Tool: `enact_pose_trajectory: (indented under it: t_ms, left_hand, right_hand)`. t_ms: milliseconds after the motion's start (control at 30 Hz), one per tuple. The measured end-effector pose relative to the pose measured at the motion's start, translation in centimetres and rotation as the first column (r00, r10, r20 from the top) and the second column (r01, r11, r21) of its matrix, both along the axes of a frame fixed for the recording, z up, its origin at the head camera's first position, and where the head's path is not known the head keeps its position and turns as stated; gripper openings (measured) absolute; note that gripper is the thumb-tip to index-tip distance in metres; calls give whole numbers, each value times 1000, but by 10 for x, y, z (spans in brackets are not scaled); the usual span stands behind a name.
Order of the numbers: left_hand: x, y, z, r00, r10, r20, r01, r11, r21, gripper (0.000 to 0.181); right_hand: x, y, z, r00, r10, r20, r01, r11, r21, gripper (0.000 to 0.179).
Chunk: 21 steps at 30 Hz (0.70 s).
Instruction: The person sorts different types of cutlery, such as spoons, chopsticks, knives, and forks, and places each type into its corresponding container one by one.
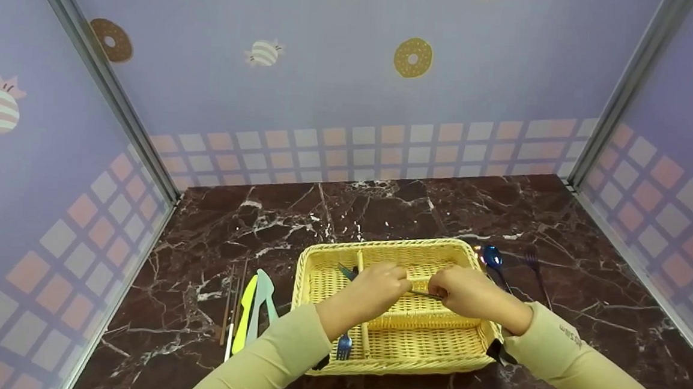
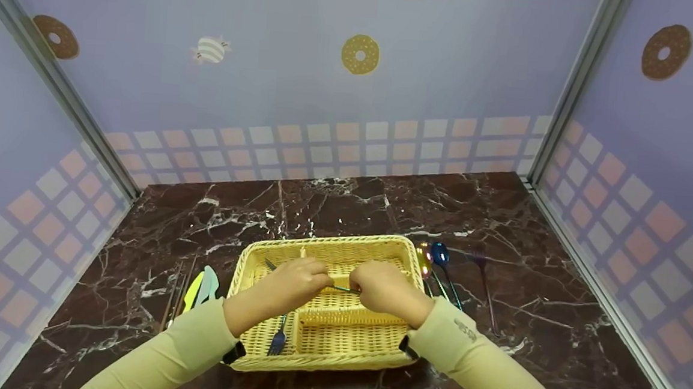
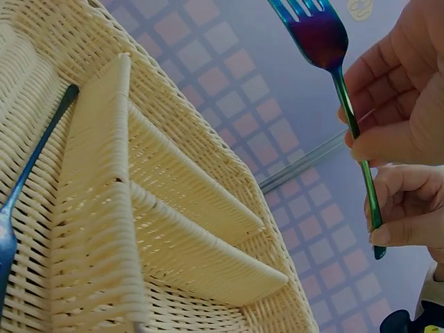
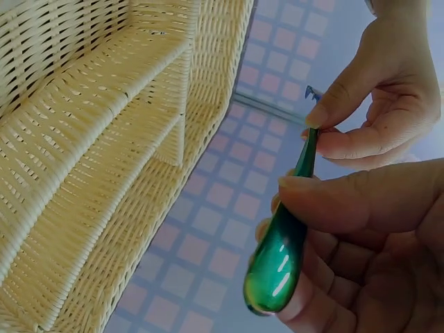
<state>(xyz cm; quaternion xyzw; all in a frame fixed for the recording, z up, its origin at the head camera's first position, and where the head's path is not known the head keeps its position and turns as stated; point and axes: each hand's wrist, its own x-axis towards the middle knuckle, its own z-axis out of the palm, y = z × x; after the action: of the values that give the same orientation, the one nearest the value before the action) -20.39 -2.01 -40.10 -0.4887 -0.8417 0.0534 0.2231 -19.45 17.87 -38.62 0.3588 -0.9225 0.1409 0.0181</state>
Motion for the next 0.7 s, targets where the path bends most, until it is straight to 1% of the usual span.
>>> enact_pose_trajectory:
  t_ms: [100, 167, 233, 267, 300, 333, 367, 400, 467, 533, 600, 633, 667, 700]
  left_hand:
    - [0, -1, -2, 1000, -15, 25, 15, 1000, -1, 9]
    - [-1, -1, 0, 998, -18, 54, 18, 1000, -2, 9]
    - [-3, -3, 2, 993, -6, 121, 3, 1000, 25, 8]
    - [-6, -4, 3, 988, 0, 156, -8, 998, 55, 9]
    - [-8, -6, 3, 980, 7, 197, -25, 995, 92, 10]
    - [-11, -8, 4, 970, 10, 244, -46, 989, 139, 11]
    - [-14, -10, 4, 955, 14, 297, -73, 979, 191, 12]
    - [-17, -13, 3, 933, 15, 359, -110, 963, 245, 13]
    - [-24, -19, 1, 895, 21, 446, -191, 921, 340, 14]
    - [-31, -26, -4, 846, 45, 532, -300, 865, 403, 13]
    - [-36, -34, -9, 796, 82, 600, -412, 799, 437, 13]
    - [-39, -38, -12, 772, 109, 626, -463, 771, 437, 11]
    - [-41, -42, -15, 740, 137, 658, -519, 740, 429, 10]
    - [-43, -46, -19, 701, 163, 694, -573, 708, 413, 11]
  right_hand:
    - [0, -1, -1, 1000, 0, -4, 0, 1000, 7, 23]
    - [-2, -2, 0, 1000, 8, -7, -8, 1000, 5, 23]
    - [-5, 0, 1, 999, 33, -23, -34, 999, -29, 21]
    - [-8, 1, 2, 998, 45, -37, -47, 997, -59, 20]
    - [-11, 2, 3, 997, 49, -62, -55, 994, -96, 18]
    - [-14, 4, 4, 994, 47, -99, -61, 989, -137, 18]
    - [-17, 6, 4, 991, 38, -131, -62, 980, -190, 20]
    - [-20, 9, 5, 987, 18, -161, -57, 968, -243, 24]
    - [-24, 16, 7, 978, -53, -202, -20, 939, -343, 29]
    - [-27, 23, 8, 971, -122, -208, 24, 907, -421, 30]
    - [-27, 30, 8, 971, -166, -173, 66, 880, -471, 29]
    - [-28, 33, 8, 971, -181, -153, 86, 871, -483, 28]
    - [-28, 36, 7, 973, -193, -129, 107, 867, -487, 27]
    - [-28, 39, 6, 973, -203, -108, 126, 866, -485, 27]
